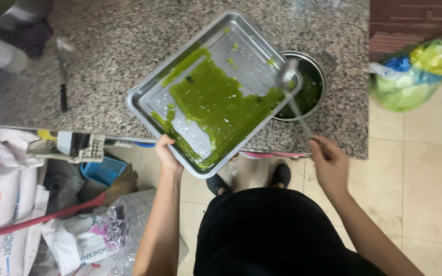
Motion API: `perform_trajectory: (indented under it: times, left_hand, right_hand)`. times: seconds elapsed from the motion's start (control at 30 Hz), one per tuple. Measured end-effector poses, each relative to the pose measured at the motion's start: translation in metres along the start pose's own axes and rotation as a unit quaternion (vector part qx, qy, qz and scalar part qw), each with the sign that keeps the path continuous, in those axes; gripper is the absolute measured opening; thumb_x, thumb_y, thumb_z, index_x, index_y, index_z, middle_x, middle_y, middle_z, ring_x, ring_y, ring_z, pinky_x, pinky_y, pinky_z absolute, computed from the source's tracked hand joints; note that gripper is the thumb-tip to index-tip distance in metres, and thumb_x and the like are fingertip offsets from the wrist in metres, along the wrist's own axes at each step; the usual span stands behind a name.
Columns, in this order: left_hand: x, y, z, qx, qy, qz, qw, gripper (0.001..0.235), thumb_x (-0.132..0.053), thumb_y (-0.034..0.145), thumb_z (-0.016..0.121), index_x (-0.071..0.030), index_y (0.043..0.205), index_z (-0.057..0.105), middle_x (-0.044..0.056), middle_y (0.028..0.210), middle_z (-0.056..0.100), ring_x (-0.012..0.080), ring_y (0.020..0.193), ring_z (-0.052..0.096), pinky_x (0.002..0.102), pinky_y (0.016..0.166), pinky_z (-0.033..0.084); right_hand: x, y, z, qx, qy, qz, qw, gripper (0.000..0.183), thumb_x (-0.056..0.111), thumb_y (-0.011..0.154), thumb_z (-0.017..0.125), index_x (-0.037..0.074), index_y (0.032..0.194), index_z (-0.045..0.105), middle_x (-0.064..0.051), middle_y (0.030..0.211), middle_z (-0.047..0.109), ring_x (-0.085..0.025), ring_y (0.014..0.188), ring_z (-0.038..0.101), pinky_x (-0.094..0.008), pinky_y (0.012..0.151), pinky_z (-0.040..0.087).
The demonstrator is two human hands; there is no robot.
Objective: The person spreads a green paste evenly across a metal tray using a knife, then scrapes the paste back into a metal pot using a ladle. The tray is emptied and placed back on the counter.
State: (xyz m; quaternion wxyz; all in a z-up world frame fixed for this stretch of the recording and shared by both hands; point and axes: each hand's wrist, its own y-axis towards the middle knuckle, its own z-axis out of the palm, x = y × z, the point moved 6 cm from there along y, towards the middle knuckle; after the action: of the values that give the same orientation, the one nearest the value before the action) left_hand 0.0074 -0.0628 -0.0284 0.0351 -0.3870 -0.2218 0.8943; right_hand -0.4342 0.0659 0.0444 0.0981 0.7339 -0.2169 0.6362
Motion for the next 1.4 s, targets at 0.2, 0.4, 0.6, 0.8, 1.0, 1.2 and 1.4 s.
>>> perform_trajectory:
  times: [0.2,0.4,0.6,0.8,1.0,1.2,1.4]
  left_hand:
    - [0.004,-0.003,-0.001,-0.002,0.003,-0.006,1.000,0.045,-0.016,0.067,0.052,0.002,0.107,0.062,0.013,0.098,0.066,0.0288,0.093,0.063,0.037,0.090,0.055]
    - [0.008,-0.001,-0.008,-0.009,0.010,-0.004,1.000,0.040,-0.016,0.068,0.053,0.002,0.103,0.062,0.013,0.096,0.064,0.0283,0.091,0.063,0.038,0.087,0.055]
    - [0.009,-0.002,-0.005,-0.018,-0.008,-0.008,1.000,0.040,-0.015,0.068,0.052,0.002,0.103,0.062,0.012,0.095,0.065,0.0277,0.090,0.063,0.037,0.086,0.055]
    - [0.008,-0.005,0.004,-0.004,-0.014,-0.008,1.000,0.039,-0.015,0.067,0.051,0.003,0.100,0.063,0.013,0.092,0.065,0.0279,0.087,0.064,0.037,0.084,0.056]
    - [0.004,-0.009,0.008,-0.013,0.005,-0.015,1.000,0.031,-0.014,0.068,0.051,0.000,0.094,0.062,0.010,0.088,0.063,0.0252,0.083,0.062,0.036,0.081,0.055]
    - [0.003,-0.005,0.008,-0.011,0.019,-0.002,1.000,0.026,-0.013,0.069,0.052,-0.001,0.089,0.061,0.009,0.085,0.062,0.0238,0.079,0.060,0.036,0.077,0.054]
    - [0.012,0.001,0.001,-0.018,-0.010,-0.036,0.999,0.033,-0.015,0.067,0.053,-0.001,0.095,0.063,0.010,0.088,0.064,0.0259,0.083,0.062,0.036,0.080,0.055]
  right_hand:
    - [0.049,0.025,0.131,0.248,0.283,0.206,0.903,0.040,0.035,0.104,0.056,0.003,0.126,0.065,0.001,0.066,0.053,-0.006,0.044,0.037,-0.023,0.040,0.026]
    - [0.071,0.048,0.189,0.270,0.267,0.227,0.897,0.039,0.037,0.103,0.057,0.006,0.125,0.062,0.001,0.068,0.051,-0.005,0.043,0.034,-0.022,0.039,0.024]
    - [0.020,-0.006,0.117,0.244,0.123,0.208,0.939,0.038,0.036,0.102,0.056,0.009,0.124,0.073,0.002,0.065,0.048,-0.003,0.049,0.040,-0.020,0.042,0.026]
    - [0.008,-0.032,0.057,0.198,0.143,0.221,0.944,0.033,0.031,0.103,0.057,0.001,0.113,0.067,0.001,0.063,0.051,-0.006,0.043,0.033,-0.023,0.039,0.022]
    - [0.057,0.011,0.156,0.250,0.162,0.207,0.932,0.036,0.034,0.101,0.055,0.009,0.122,0.069,0.002,0.062,0.050,-0.005,0.041,0.027,-0.023,0.038,0.018]
    - [0.056,0.006,0.180,0.285,0.176,0.216,0.917,0.034,0.034,0.103,0.055,0.009,0.122,0.069,0.003,0.063,0.050,-0.004,0.042,0.031,-0.022,0.038,0.020]
    - [-0.002,-0.022,0.083,0.225,0.059,0.193,0.953,0.034,0.029,0.104,0.058,-0.001,0.117,0.069,0.001,0.063,0.046,-0.006,0.046,0.036,-0.024,0.042,0.025]
